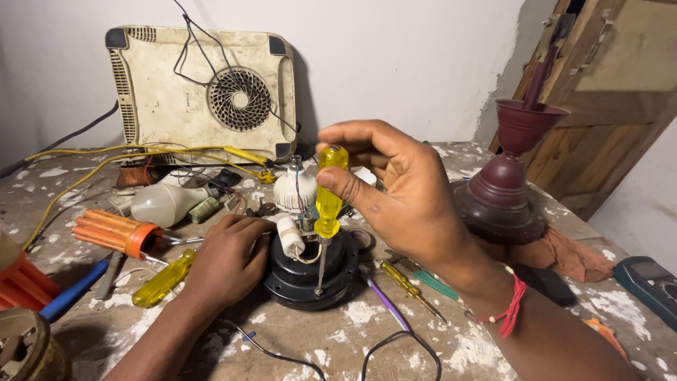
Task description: The person uses a yellow screwdriver to loosen and remove screws from a black circular electrical component. They separate the housing to reveal copper windings, then use a purple toothbrush to clean the interior surfaces. The person continues to clean the component while holding it steady.
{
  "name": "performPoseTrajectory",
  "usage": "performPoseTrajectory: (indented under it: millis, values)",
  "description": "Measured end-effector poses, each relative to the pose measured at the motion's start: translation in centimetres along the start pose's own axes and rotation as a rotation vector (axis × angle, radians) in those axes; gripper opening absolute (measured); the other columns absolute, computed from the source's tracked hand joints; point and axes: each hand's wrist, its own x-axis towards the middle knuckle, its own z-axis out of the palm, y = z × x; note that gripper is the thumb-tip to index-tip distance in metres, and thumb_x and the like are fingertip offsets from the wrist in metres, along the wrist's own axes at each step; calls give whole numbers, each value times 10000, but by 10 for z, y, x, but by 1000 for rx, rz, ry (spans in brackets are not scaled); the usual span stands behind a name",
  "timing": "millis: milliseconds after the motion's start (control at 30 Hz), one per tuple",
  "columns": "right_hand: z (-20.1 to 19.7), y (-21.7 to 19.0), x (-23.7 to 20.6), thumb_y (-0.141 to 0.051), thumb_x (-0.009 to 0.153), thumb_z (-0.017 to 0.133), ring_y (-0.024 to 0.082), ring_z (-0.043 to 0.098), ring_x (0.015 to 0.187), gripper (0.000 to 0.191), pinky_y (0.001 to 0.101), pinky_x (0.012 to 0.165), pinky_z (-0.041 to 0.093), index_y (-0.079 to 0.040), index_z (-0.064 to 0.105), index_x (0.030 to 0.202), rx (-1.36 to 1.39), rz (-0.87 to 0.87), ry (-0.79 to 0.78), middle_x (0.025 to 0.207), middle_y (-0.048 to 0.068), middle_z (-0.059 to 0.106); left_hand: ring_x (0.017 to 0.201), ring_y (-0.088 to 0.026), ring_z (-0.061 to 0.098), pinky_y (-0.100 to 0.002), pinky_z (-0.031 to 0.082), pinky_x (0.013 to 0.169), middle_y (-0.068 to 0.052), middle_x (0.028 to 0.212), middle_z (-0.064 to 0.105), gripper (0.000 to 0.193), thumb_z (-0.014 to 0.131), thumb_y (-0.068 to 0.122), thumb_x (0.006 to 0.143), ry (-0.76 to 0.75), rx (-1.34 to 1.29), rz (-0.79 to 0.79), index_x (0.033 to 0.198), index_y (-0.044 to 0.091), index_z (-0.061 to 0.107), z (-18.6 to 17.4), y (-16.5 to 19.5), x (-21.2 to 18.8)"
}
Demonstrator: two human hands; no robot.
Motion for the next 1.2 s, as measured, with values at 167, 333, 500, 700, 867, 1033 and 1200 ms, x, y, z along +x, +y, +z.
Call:
performPoseTrajectory:
  millis: [167,333,500,700,867,1033,1200]
  values:
    - [-2,-5,0,-108,1001,697,103,682,1147,332,265,1033,573,25,643,1301,-4,40,-14,1222,70,721,1131,-349,594,-459,453,983,-143,1098,732,293,612,111,822,-8,-1,-19,1078,35,734,1,0,0]
    - [-1,-6,-1,-64,974,767,99,620,1086,333,255,982,534,18,678,1284,-102,-62,-23,1159,65,647,1130,-350,594,-459,452,979,-146,1098,732,298,607,109,826,-11,-6,-24,1086,30,730,2,1,0]
    - [-7,-8,0,-54,1004,727,107,621,1088,308,275,1016,536,5,689,1304,-78,-7,-60,1127,52,623,1130,-352,594,-460,449,989,-149,1100,731,293,605,115,834,-11,2,-29,1086,28,727,2,1,0]
    - [-18,-15,2,-85,1008,629,116,684,1167,268,288,1081,540,-18,709,1256,-154,6,-76,1224,75,746,1131,-354,595,-463,446,988,-151,1103,729,302,599,116,831,-17,-3,-42,1092,35,729,1,3,0]
    - [-11,-16,4,-129,942,767,115,720,1036,279,282,947,574,-33,740,1202,-238,10,-45,1129,61,790,1129,-353,596,-462,452,981,-151,1105,729,314,608,118,815,-30,3,-46,1095,34,722,-1,3,0]
    - [-13,-22,2,-95,996,682,117,728,1091,269,285,983,575,-24,722,1252,-234,48,-71,1169,67,789,1131,-352,597,-464,457,974,-155,1108,728,314,610,121,820,-26,-6,-53,1100,35,722,-2,3,0]
    - [-12,-20,4,-83,1015,582,110,740,1091,329,259,958,593,-16,674,1324,-137,132,-100,1203,98,771,1118,-357,599,-467,459,965,-160,1107,726,324,613,118,811,-31,-12,-47,1104,25,716,-4,2,0]
